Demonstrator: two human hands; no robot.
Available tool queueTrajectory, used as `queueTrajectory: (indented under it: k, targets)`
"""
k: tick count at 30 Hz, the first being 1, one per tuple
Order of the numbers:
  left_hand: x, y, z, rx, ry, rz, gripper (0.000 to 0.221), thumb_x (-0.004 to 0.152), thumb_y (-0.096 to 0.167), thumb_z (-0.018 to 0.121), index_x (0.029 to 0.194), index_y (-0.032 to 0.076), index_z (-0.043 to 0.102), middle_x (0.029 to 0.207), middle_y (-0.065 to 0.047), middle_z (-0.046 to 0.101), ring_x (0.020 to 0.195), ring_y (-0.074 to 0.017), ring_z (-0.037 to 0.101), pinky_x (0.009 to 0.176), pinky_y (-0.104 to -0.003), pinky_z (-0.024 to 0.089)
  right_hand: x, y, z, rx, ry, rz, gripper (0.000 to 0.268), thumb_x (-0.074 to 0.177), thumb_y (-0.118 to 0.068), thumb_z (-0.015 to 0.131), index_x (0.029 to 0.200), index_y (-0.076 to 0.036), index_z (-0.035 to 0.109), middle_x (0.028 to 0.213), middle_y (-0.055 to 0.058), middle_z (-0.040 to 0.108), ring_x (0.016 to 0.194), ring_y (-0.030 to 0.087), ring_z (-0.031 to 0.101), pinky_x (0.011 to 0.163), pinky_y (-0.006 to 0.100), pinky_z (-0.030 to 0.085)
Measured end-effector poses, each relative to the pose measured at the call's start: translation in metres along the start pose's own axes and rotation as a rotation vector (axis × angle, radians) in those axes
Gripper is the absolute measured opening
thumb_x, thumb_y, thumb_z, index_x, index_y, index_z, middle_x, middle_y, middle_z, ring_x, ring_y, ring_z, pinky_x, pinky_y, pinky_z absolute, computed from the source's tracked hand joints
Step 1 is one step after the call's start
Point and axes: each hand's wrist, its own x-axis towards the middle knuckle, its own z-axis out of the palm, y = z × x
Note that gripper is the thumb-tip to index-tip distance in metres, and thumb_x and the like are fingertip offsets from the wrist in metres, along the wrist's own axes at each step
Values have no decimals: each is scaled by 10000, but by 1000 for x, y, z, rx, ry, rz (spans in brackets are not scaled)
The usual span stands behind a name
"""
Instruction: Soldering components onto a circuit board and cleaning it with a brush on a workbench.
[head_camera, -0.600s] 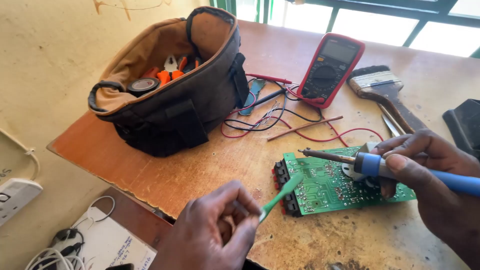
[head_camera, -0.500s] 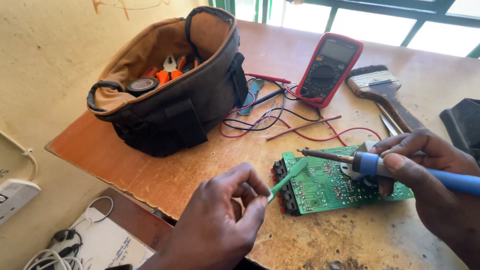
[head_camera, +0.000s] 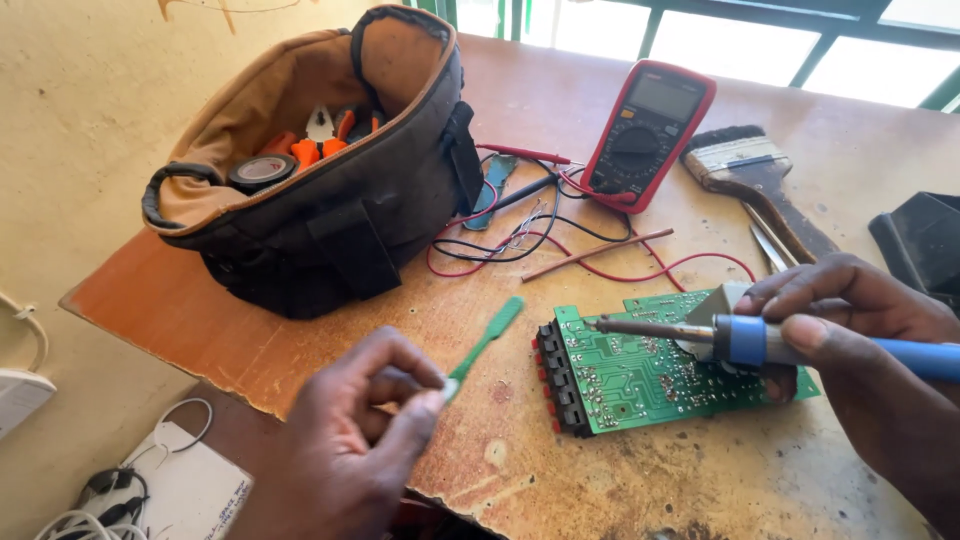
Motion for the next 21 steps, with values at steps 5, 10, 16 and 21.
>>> queueTrajectory:
  k: [5,10,16,21]
  targets:
    - [10,-1,38,-128,-90,30,47,921,106,721,905,70,697,711,-63,643,514,-116,457,462,-285,319,1,3,-6,-9,-79,-26,206,873,-193,639,911,9,657,1065,226,697,826,274,687,430,278,545]
    - [11,9,61,-86,-162,14,260,801,117,838,1000,137,672,769,-28,690,599,-94,588,562,-242,452,4,8,-16,-74,-70,-4,219,843,-248,678,861,-29,669,1044,211,709,826,255,699,377,264,523]
    - [18,1,66,-20,-227,172,316,769,67,834,1018,151,659,827,-12,689,572,-55,607,577,-199,503,2,5,-12,-105,-85,-52,259,833,-280,702,864,-24,681,1005,191,683,941,223,692,355,215,500]
    - [22,4,66,-55,-198,66,346,764,54,846,1061,145,692,808,-9,673,582,-79,598,576,-220,479,2,7,-11,-96,-70,-23,239,843,-232,680,882,4,677,1022,213,687,889,257,696,374,254,539]
